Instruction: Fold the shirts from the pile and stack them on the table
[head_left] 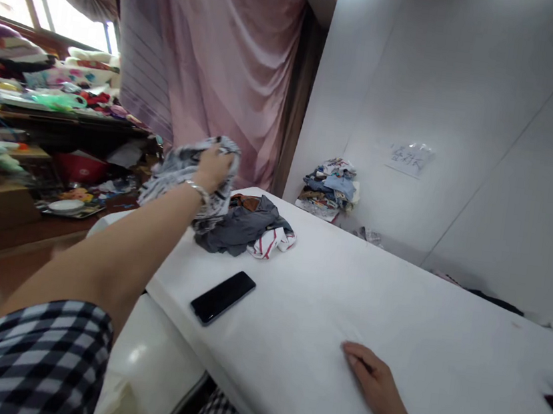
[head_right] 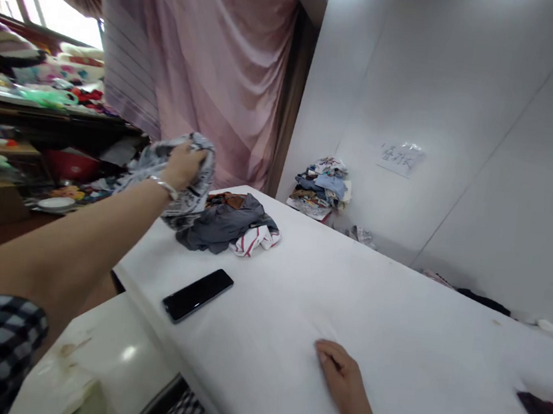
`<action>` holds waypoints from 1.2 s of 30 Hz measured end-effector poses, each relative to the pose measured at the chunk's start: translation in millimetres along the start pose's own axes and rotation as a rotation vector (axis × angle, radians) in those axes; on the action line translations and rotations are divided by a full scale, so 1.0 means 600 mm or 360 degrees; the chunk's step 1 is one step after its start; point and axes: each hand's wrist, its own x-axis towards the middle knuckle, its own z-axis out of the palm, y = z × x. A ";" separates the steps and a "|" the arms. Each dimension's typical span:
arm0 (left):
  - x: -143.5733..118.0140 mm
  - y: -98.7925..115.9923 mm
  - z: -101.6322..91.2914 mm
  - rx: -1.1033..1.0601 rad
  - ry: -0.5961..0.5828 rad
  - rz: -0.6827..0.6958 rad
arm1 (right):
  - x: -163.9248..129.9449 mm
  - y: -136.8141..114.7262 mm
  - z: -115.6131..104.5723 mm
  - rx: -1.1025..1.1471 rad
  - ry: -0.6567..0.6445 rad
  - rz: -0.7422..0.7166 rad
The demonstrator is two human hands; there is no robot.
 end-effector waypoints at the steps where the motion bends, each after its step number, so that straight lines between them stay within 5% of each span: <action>1: -0.012 0.037 0.025 -0.0034 -0.0055 0.0061 | 0.001 0.001 -0.001 0.0087 0.0013 0.0065; 3: -0.064 0.109 0.087 -0.0112 -0.0260 0.0275 | 0.002 0.001 -0.005 0.0365 0.0108 0.0189; 4: -0.104 0.143 0.121 -0.0217 -0.0492 0.0579 | 0.002 0.001 -0.010 0.0559 0.0178 0.0233; 6: -0.206 0.202 0.187 -0.0328 -0.0945 0.1099 | 0.002 -0.001 -0.023 0.1004 0.0303 0.0271; 9: -0.378 0.259 0.254 -0.0425 -0.1621 0.1573 | 0.001 -0.004 -0.056 0.1538 0.0416 0.0300; 11: -0.475 0.274 0.274 -0.0553 -0.1854 0.1680 | 0.003 -0.002 -0.081 0.1707 0.0501 0.0379; 14: -0.560 0.267 0.279 -0.0709 -0.1877 0.1632 | 0.008 0.008 -0.108 0.1766 0.0661 0.0435; 18: -0.568 0.230 0.277 -0.0598 -0.1754 0.1465 | 0.016 0.022 -0.119 0.1744 0.0856 0.0353; 22: -0.522 0.184 0.286 0.0024 -0.1512 0.1208 | 0.021 0.024 -0.121 0.1778 0.0955 0.0396; 26: -0.495 0.147 0.292 0.0447 -0.1460 0.0992 | 0.021 0.021 -0.129 0.1771 0.1010 0.0317; 30: -0.510 0.141 0.271 0.0433 -0.1431 0.1028 | 0.016 0.026 -0.145 0.1636 0.1190 0.0224; 33: -0.544 0.147 0.237 0.0251 -0.1371 0.1159 | 0.009 0.037 -0.161 0.1141 0.1381 0.0374; 36: -0.586 0.142 0.200 0.0010 -0.1566 0.1374 | 0.004 0.052 -0.176 0.0667 0.1526 0.0448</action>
